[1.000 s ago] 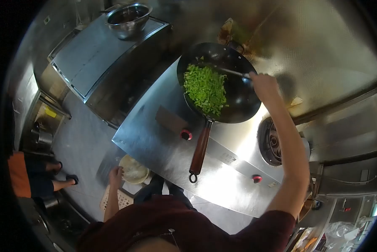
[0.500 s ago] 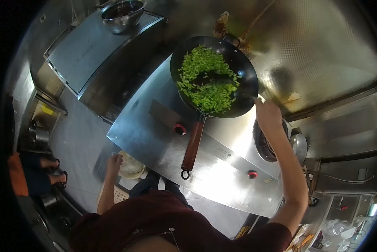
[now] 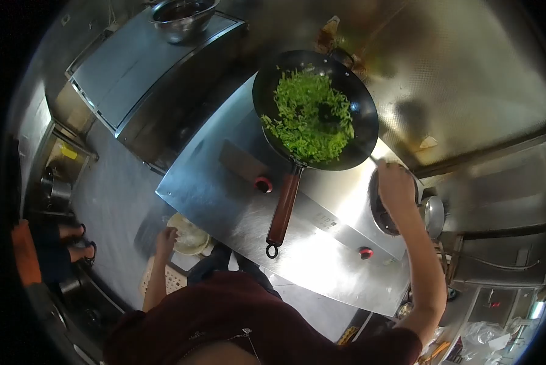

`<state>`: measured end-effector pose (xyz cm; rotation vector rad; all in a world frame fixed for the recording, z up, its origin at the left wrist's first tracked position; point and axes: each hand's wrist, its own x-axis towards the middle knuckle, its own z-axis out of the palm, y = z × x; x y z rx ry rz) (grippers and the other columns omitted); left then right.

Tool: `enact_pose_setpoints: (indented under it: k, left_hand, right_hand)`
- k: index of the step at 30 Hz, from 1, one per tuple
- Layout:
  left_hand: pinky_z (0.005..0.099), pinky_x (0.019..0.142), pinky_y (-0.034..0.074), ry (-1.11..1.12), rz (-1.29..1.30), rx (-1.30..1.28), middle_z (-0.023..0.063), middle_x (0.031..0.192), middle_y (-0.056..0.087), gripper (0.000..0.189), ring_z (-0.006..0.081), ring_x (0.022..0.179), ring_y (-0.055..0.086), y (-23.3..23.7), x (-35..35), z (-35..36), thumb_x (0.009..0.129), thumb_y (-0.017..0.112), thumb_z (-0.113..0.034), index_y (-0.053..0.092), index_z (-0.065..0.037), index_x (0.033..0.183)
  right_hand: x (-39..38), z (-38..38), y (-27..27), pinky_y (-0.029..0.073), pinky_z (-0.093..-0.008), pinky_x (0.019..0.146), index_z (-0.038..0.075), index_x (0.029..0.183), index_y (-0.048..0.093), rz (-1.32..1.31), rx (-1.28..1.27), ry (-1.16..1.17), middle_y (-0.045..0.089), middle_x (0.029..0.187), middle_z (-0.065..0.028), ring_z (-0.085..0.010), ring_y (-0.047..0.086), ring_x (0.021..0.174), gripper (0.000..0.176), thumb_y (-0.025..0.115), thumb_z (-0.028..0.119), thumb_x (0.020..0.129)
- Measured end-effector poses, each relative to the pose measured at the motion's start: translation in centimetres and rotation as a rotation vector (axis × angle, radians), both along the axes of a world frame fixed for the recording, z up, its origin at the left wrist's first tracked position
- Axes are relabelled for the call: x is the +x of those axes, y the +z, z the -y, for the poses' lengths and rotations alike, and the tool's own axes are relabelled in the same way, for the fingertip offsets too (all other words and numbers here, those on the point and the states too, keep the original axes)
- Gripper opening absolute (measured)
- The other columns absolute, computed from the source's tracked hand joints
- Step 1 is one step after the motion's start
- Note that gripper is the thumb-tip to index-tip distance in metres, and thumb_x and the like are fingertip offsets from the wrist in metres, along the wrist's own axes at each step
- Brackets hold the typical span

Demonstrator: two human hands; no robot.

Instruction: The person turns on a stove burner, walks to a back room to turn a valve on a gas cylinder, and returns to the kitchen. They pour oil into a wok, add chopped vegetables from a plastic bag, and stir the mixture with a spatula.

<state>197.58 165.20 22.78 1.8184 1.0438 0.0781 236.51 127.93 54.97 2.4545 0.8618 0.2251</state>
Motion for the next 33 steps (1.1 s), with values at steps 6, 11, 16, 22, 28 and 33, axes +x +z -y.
enact_pose_setpoints:
  k: [6,11,16,22,28,33]
  left_hand:
    - [0.0286,0.061,0.047,-0.07,0.011,0.001,0.0118,0.076,0.062,0.021,0.0178,0.069,0.06,-0.8,1.3,-0.3,0.083,0.049,-0.015,0.058,0.002,0.092]
    - [0.0287,0.062,0.046,-0.09,0.083,-0.039,0.0126,0.077,0.062,0.022,0.0183,0.07,0.06,0.8,2.8,-0.1,0.083,0.05,-0.016,0.058,0.002,0.092]
    - [0.0286,0.062,0.046,-0.045,-0.035,-0.001,0.0128,0.078,0.062,0.022,0.0177,0.071,0.061,-1.8,-0.9,-0.4,0.083,0.05,-0.016,0.058,0.001,0.092]
    - [0.0277,0.061,0.046,-0.078,-0.022,0.034,0.011,0.075,0.062,0.022,0.016,0.067,0.06,0.8,1.8,0.3,0.083,0.05,-0.017,0.058,0.001,0.092]
    - [0.0276,0.06,0.046,-0.054,0.024,-0.027,0.01,0.073,0.061,0.022,0.0159,0.064,0.059,1.5,2.1,0.4,0.083,0.049,-0.017,0.058,0.002,0.092]
    - [0.0281,0.059,0.046,-0.021,0.066,0.034,0.0104,0.073,0.062,0.023,0.0165,0.064,0.059,-1.2,0.1,-0.5,0.083,0.049,-0.016,0.058,0.003,0.092]
  right_hand:
    - [3.7,-4.7,-3.8,0.05,-0.0358,0.057,0.008,0.111,0.046,0.082,0.095,0.065,0.055,0.078,-0.0133,-0.0269,0.06,0.065,0.035,0.049,0.011,0.077]
    - [4.9,-0.4,-3.3,0.05,-0.0345,0.055,0.009,0.109,0.048,0.074,0.043,-0.001,0.056,0.078,-0.0116,-0.0266,0.06,0.067,0.034,0.052,0.014,0.076]
    - [-3.7,1.6,6.2,0.048,-0.0378,0.059,0.013,0.108,0.049,-0.095,0.026,0.018,0.056,0.079,-0.0116,-0.0277,0.059,0.069,0.033,0.054,0.016,0.076]
    - [3.0,-1.6,-1.0,0.049,-0.0373,0.058,0.012,0.098,0.051,-0.012,0.053,-0.049,0.056,0.078,-0.0121,-0.0285,0.06,0.069,0.02,0.047,0.012,0.078]
    - [6.2,-4.5,-4.7,0.05,-0.0395,0.057,0.004,0.095,0.048,0.042,0.225,-0.065,0.056,0.077,-0.016,-0.0299,0.061,0.066,0.019,0.046,0.009,0.077]
    - [-1.1,-5.3,-2.6,0.05,-0.0407,0.055,0.004,0.102,0.046,-0.101,0.189,-0.082,0.056,0.079,-0.0178,-0.0327,0.061,0.066,0.026,0.048,0.014,0.078]
